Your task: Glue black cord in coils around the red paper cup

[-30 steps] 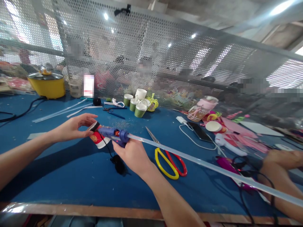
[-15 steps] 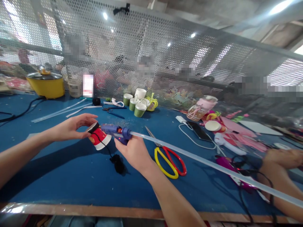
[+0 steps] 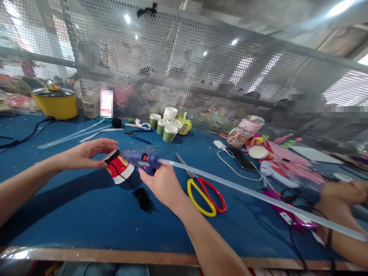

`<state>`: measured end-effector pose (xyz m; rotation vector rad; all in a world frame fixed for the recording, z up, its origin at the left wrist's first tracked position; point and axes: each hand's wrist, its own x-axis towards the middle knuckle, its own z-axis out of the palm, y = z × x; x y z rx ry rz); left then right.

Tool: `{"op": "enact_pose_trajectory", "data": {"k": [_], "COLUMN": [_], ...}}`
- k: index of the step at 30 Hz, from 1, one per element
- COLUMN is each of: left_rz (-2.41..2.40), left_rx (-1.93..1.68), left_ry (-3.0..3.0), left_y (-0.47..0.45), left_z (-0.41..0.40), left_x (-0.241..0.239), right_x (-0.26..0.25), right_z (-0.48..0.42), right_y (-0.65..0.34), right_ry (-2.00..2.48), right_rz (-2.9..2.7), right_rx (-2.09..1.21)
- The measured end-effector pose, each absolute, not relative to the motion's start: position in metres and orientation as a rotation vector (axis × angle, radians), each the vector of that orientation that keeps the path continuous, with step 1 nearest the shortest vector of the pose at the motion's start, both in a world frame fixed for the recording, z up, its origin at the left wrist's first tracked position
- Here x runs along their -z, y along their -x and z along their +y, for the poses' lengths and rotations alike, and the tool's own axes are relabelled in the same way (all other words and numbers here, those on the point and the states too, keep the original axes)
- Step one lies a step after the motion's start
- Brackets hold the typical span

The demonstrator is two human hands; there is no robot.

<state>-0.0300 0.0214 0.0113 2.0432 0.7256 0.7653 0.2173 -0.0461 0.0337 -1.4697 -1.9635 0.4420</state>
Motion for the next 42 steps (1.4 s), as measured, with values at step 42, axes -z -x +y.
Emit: {"op": "enact_pose_trajectory", "data": {"k": [42], "left_rz": [0.753], "left_rx": [-0.759], "left_ry": [-2.007], "left_y": [0.031], "left_z": [0.023], "left_x": [-0.010], "right_x": [-0.035], "right_z": [-0.045], "right_y": [-0.217], "right_ry": [1.480], "right_rz": [-1.954], "right_rx": [-0.474]}}
